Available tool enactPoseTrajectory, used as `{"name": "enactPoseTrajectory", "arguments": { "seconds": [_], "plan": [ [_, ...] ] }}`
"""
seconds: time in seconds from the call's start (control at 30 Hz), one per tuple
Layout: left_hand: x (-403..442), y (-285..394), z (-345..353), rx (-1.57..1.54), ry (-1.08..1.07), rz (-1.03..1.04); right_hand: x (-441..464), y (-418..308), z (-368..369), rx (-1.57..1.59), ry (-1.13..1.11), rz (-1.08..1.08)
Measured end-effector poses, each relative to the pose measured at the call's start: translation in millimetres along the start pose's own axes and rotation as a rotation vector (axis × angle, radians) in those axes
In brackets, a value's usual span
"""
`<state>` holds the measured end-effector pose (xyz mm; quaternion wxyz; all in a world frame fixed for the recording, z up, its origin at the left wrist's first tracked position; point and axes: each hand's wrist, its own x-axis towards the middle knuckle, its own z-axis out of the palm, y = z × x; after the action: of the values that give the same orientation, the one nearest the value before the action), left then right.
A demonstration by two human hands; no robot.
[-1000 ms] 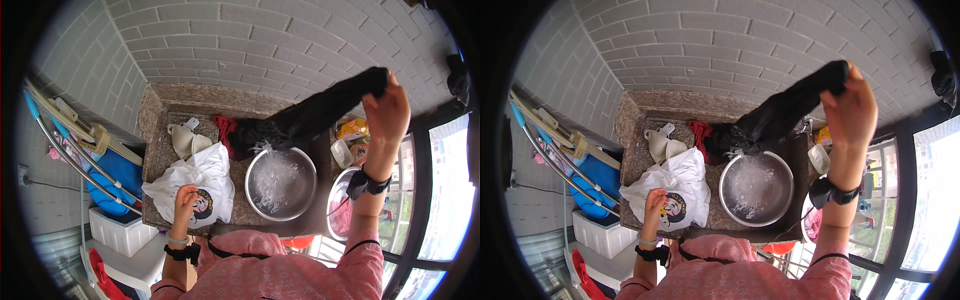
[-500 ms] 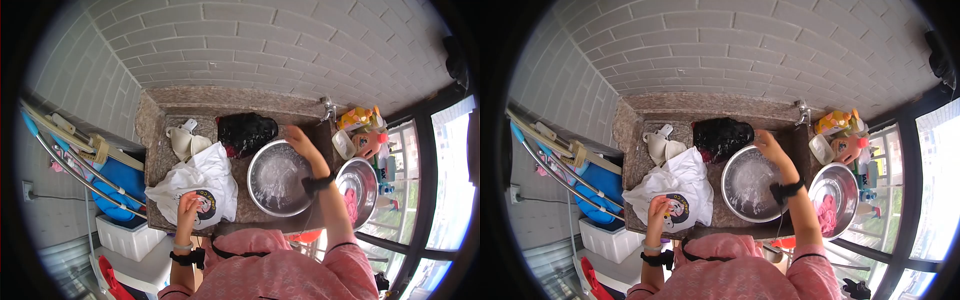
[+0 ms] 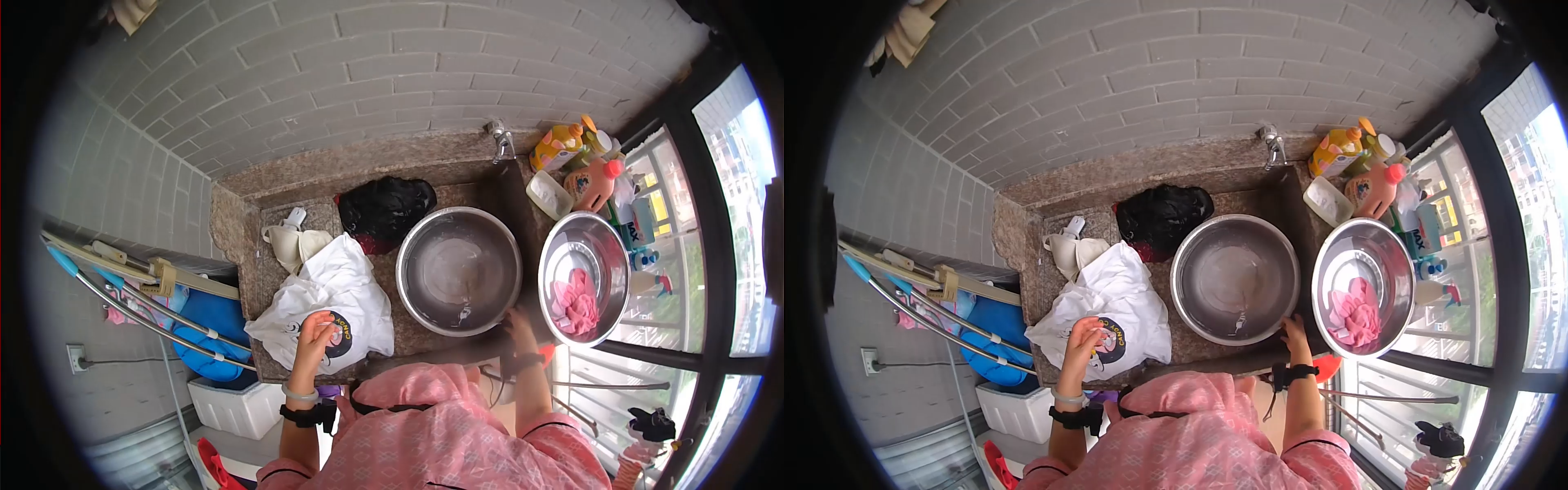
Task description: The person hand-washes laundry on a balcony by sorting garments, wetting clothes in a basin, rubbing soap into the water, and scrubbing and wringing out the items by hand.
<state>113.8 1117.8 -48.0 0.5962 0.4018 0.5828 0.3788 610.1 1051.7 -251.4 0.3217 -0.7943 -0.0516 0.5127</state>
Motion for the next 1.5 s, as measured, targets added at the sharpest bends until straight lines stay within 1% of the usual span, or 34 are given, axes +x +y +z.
{"name": "enactPoseTrajectory", "arguments": {
  "seconds": [0.07, 0.1, 0.17, 0.2, 0.27, 0.3, 0.33, 0.37, 0.4, 0.47, 0.5, 0.53, 0.57, 0.6, 0.63, 0.67, 0.73, 0.77, 0.8, 0.87, 0.93, 1.0, 1.07, 1.1, 1.13, 1.17, 1.2, 1.23, 1.27, 1.33, 1.37, 1.4, 1.47, 1.5],
  "plan": [
    [-4, 7, -1, -0.005, 0.000, -0.046, 16, 7, 5, 0.135, -0.161, -0.030],
    [-6, 6, -3, 0.007, 0.009, -0.049, 20, 9, 8, 0.145, -0.166, -0.031],
    [-12, 6, -8, 0.019, 0.031, -0.037, 28, 10, 11, -0.051, -0.046, -0.111],
    [-15, 4, -11, 0.020, 0.054, -0.029, 26, 6, 12, -0.048, -0.048, -0.118],
    [-21, -3, -22, 0.028, 0.084, -0.020, 13, -11, 12, -0.013, -0.112, -0.071],
    [-26, -3, -25, 0.003, 0.113, -0.004, -3, -20, 17, -0.029, -0.123, -0.080],
    [-32, -5, -30, -0.020, 0.147, 0.009, -29, -29, 26, 0.078, -0.122, -0.075],
    [-34, -8, -38, -0.006, 0.198, -0.026, -49, -36, 31, 0.183, -0.122, -0.063],
    [-35, -18, -49, -0.020, 0.244, -0.032, -57, -44, 34, 0.161, -0.135, -0.058],
    [-28, -68, -83, 0.187, 0.378, 0.095, -68, -54, 43, 0.175, -0.169, -0.191],
    [-28, -69, -90, 0.308, 0.480, -0.007, -55, -52, 51, 0.327, -0.247, -0.266],
    [-26, -88, -105, 0.305, 0.486, -0.004, -59, -62, 56, 0.325, -0.252, -0.270],
    [-23, -121, -124, 0.525, 0.567, 0.073, -71, -81, 63, 0.318, -0.272, -0.306],
    [-21, -122, -127, 0.743, 0.645, 0.149, -78, -93, 66, 0.311, -0.289, -0.342],
    [-23, -124, -132, 0.869, 0.624, 0.078, -64, -91, 64, 0.255, -0.334, -0.342],
    [-25, -128, -132, 0.861, 0.622, 0.082, -63, -91, 63, 0.253, -0.330, -0.349],
    [-28, -125, -123, 1.010, 0.592, -0.083, -72, -93, 65, 0.259, -0.380, -0.348],
    [-27, -128, -121, 0.943, 0.552, -0.145, -78, -92, 65, 0.228, -0.357, -0.335],
    [-27, -131, -117, 0.935, 0.550, -0.145, -86, -91, 70, 0.236, -0.339, -0.308],
    [-30, -137, -109, 1.012, 0.545, -0.131, -88, -85, 78, 0.245, -0.349, -0.322],
    [-32, -140, -104, 1.018, 0.554, -0.122, -88, -79, 81, 0.243, -0.321, -0.322],
    [-30, -137, -102, 1.025, 0.562, -0.102, -88, -75, 78, 0.302, -0.284, -0.322],
    [-30, -129, -104, 0.951, 0.507, -0.186, -83, -68, 69, 0.289, -0.276, -0.302],
    [-31, -125, -101, 0.959, 0.559, -0.093, -80, -65, 63, 0.267, -0.272, -0.277],
    [-28, -137, -110, 0.961, 0.552, -0.083, -76, -64, 57, 0.277, -0.265, -0.281],
    [-23, -152, -124, 0.869, 0.513, -0.041, -72, -62, 52, 0.225, -0.256, -0.281],
    [-19, -145, -125, 0.776, 0.472, -0.001, -67, -59, 47, 0.174, -0.245, -0.280],
    [-20, -141, -121, 0.757, 0.544, 0.096, -62, -56, 44, 0.184, -0.241, -0.281],
    [-19, -136, -119, 0.762, 0.538, 0.104, -57, -53, 42, 0.162, -0.225, -0.292],
    [-20, -108, -110, 0.341, 0.613, -0.009, -48, -45, 39, 0.148, -0.211, -0.299],
    [-22, -91, -103, 0.179, 0.602, -0.061, -44, -40, 37, 0.123, -0.216, -0.344],
    [-22, -76, -99, 0.184, 0.603, -0.057, -39, -36, 35, 0.095, -0.222, -0.391],
    [-22, -49, -90, -0.087, 0.529, -0.056, -30, -22, 32, 0.095, -0.211, -0.382],
    [-22, -29, -80, -0.162, 0.502, -0.030, -28, -18, 31, 0.090, -0.195, -0.371]
  ]
}}
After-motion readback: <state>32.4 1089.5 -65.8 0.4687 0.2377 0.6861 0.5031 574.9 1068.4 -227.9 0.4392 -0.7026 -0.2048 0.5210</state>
